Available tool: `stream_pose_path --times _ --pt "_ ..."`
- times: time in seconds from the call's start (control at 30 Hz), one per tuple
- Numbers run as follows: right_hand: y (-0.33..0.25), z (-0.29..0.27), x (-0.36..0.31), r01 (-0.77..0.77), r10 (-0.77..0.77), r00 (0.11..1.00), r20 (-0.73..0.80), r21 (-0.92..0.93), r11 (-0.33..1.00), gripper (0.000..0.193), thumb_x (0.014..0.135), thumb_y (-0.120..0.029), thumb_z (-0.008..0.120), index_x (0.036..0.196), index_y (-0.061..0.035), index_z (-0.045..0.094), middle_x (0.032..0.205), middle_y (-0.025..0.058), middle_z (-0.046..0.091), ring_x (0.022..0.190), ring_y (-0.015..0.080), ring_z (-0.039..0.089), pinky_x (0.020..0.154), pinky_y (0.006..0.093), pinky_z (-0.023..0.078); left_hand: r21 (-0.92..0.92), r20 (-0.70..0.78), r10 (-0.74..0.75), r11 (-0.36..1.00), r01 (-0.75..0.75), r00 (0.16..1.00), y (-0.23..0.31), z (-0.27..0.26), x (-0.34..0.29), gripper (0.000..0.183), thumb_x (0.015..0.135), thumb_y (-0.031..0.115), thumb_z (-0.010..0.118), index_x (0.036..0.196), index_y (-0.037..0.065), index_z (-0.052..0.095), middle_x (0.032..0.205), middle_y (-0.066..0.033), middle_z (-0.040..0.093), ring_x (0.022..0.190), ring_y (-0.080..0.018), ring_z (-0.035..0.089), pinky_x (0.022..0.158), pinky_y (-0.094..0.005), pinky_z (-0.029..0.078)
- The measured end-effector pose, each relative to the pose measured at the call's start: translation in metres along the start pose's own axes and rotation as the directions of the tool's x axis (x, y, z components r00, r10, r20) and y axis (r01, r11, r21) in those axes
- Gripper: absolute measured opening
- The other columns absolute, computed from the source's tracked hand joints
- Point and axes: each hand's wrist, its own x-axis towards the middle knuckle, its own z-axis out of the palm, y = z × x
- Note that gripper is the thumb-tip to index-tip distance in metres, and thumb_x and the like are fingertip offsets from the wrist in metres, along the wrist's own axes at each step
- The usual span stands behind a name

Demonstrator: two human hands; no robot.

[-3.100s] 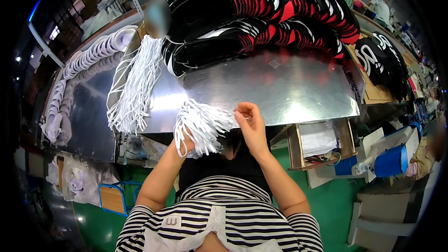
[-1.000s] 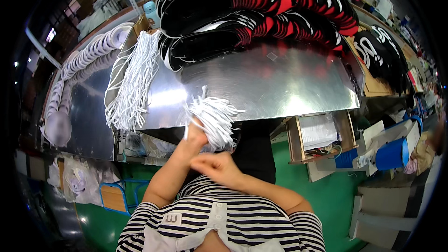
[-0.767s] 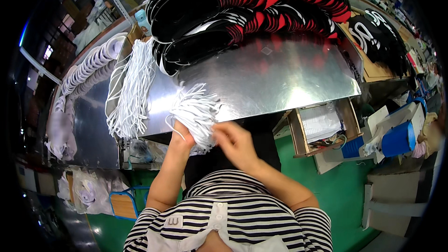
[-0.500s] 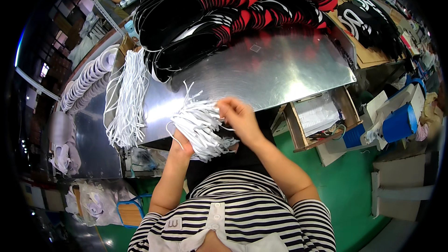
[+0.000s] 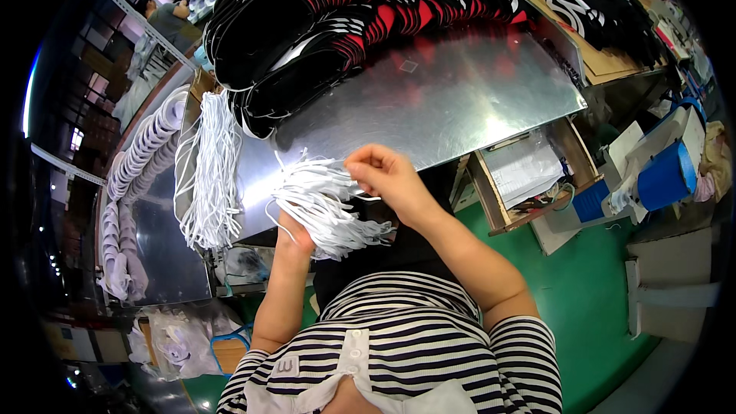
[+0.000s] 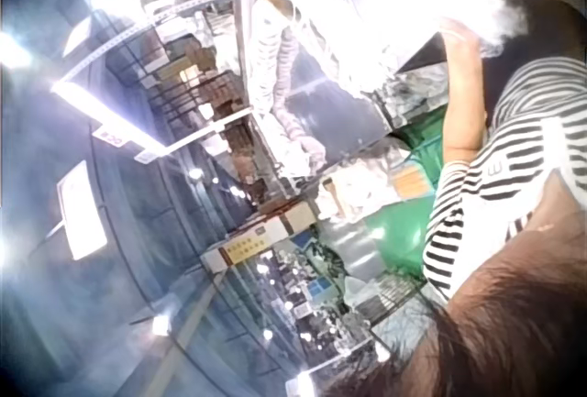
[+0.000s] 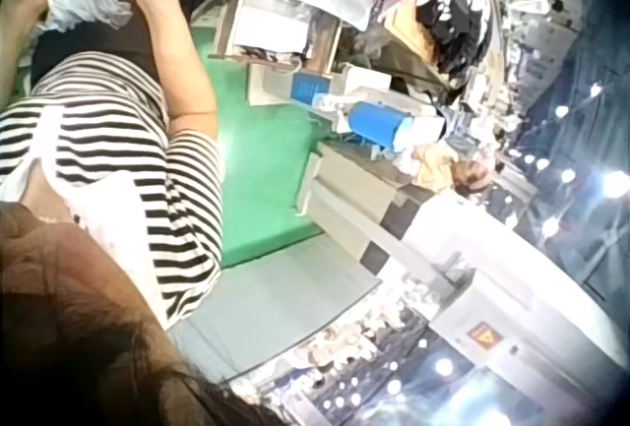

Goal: The person picks up a bundle of white elastic laces and separates them into smaller groups, pulling and wrapping individual laces around the bundles.

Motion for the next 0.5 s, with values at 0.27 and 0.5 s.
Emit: stream_pose_path --times 0.27,0.5 --pt "0.025 0.012 -0.022 0.398 -0.365 0.909 0.201 -0.679 0.617 0.026 0.081 -0.006 0.067 0.106 -0.0044 0.061 0.087 0.0027 0.059 0.074 0.0102 0.056 0.061 0.0228 0.047 0.020 -0.184 0.069 0.998 -0.066 0.981 -0.005 0.020 0.006 0.026 0.092 0.028 0.050 0.094 0.005 0.060 0.085 -0.0096 0.064 0.073 -0.0227 0.062 0.070 -0.0391 0.054" --pt "0.012 -0.001 -0.008 0.143 -0.143 0.989 0.045 -0.009 0.990 0.012 0.088 -0.007 0.061 0.099 -0.0013 0.061 0.080 -0.0021 0.060 0.066 0.0045 0.052 0.059 0.0196 0.042 -0.039 0.021 -0.008 0.999 0.009 1.000 -0.004 0.008 0.005 0.021 0.087 0.027 0.058 0.080 0.007 0.057 0.064 -0.0032 0.057 0.045 -0.0130 0.048 0.047 -0.0270 0.045"
